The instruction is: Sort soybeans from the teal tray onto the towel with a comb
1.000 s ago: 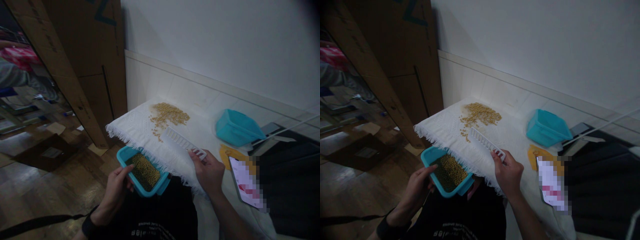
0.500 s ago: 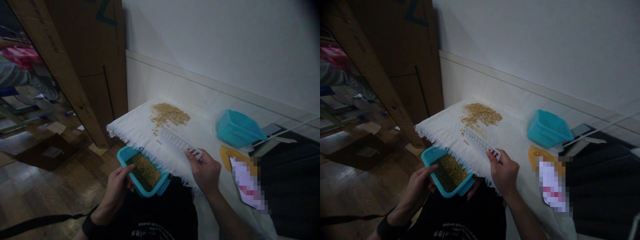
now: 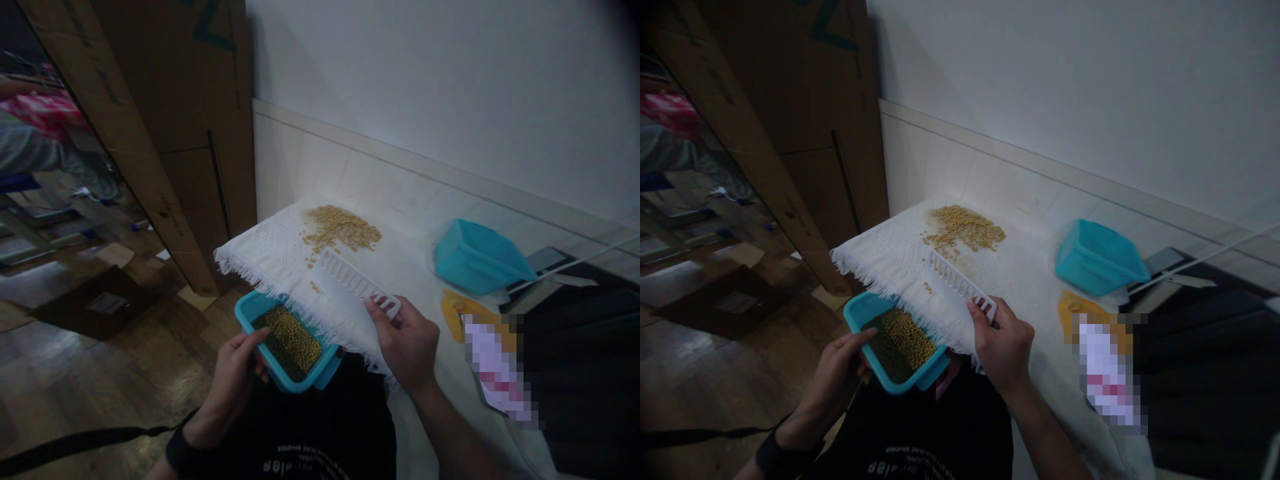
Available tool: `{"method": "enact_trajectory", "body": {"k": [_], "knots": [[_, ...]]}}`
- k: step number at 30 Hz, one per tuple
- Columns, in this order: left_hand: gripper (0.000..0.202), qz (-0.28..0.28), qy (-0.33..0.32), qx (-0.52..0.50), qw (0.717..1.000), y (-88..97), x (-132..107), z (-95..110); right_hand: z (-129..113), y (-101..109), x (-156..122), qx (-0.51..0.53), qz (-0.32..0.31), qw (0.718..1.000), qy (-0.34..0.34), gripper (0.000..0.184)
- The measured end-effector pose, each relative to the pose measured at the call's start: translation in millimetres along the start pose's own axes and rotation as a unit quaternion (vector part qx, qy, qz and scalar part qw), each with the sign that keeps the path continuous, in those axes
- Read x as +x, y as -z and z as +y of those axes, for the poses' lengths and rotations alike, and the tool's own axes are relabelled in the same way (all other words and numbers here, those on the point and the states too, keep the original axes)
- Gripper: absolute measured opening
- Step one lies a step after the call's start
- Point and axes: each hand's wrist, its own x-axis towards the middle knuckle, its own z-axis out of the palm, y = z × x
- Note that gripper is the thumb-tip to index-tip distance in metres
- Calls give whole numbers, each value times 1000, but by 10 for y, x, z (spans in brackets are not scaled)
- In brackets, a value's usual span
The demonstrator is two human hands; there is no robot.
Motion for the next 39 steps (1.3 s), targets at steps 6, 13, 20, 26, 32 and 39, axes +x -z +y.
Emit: {"method": "enact_trajectory", "body": {"k": [6, 13, 20, 26, 32, 39], "knots": [[40, -5, -9, 6, 1000, -2, -2, -7, 0, -27, -40, 12, -4, 1000, -2, 25], [41, 5, -12, 15, 1000, 22, 9, -30, -51, -27, -75, -2, -7, 1000, 20, 23], [39, 4, -6, 5, 1000, 18, 16, -22, -77, -40, -105, -16, -3, 999, 35, 24], [38, 7, -6, 12, 1000, 18, 20, -25, -102, -56, -107, -5, -3, 1000, 24, 24], [40, 2, -8, 13, 1000, 13, 12, -16, -116, -85, -133, 10, -16, 1000, 10, 24], [41, 2, -6, -5, 1000, 10, 1, -10, -164, -65, -160, 4, -20, 999, 36, 22]]}}
